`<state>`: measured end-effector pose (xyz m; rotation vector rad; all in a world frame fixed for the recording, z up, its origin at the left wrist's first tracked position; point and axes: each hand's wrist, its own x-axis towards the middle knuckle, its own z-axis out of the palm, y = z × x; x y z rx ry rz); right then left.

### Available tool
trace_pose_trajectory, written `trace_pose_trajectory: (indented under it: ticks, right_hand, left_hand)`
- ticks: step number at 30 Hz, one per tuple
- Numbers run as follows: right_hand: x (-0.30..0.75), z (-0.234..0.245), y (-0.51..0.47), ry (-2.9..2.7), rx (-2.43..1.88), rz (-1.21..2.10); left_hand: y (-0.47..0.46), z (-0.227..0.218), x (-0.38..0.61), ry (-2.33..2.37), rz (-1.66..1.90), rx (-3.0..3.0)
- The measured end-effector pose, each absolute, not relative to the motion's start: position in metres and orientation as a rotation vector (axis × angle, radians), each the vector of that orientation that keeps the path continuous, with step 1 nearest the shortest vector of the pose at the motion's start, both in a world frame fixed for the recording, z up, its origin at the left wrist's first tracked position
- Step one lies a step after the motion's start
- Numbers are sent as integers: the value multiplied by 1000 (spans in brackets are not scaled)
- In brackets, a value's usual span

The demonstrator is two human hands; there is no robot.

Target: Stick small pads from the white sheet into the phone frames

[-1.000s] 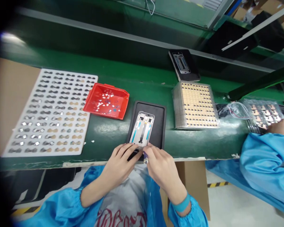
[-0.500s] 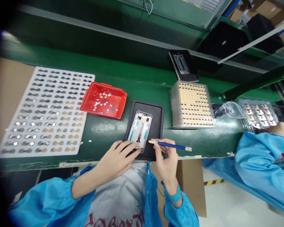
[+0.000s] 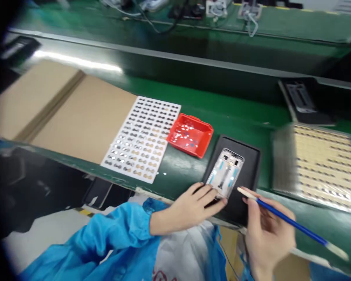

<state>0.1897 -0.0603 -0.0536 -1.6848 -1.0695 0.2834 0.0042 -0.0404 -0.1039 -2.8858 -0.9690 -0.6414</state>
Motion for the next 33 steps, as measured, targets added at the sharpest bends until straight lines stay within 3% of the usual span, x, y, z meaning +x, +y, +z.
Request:
trace_pose_trajectory:
  ticks: [5,8,17,23,28,30,33]
  right_hand:
    - [141,-28,-30,-1656,-1482,475]
    - [84,-44,4,-2036,-1148,642]
    - [-35,-70,54,-2607,-1277,607]
    - [-9,-74,46,-1981,-1159,963]
    - [54,-43,19,-1396,-1071,1413]
    - [87,-29,6,-1359,-1149,1363]
    - [140,-21,-4,-1413,-1331,971]
  left_hand:
    - [-54,-104,-52,-1522,-1137,-2544]
    - [-61,-110,-92,-1850,-1139,-2277]
    - [-64,-125,-102,-1860,-1159,-2183]
    - [-56,-116,-110,-1879,-1295,-2201]
    - [-52,-97,-111,-1963,-1652,-2143]
    - [-49,-88,-100,-1857,-1718,-2266]
    - [-43,-78,-72,-1555,-1638,-2622]
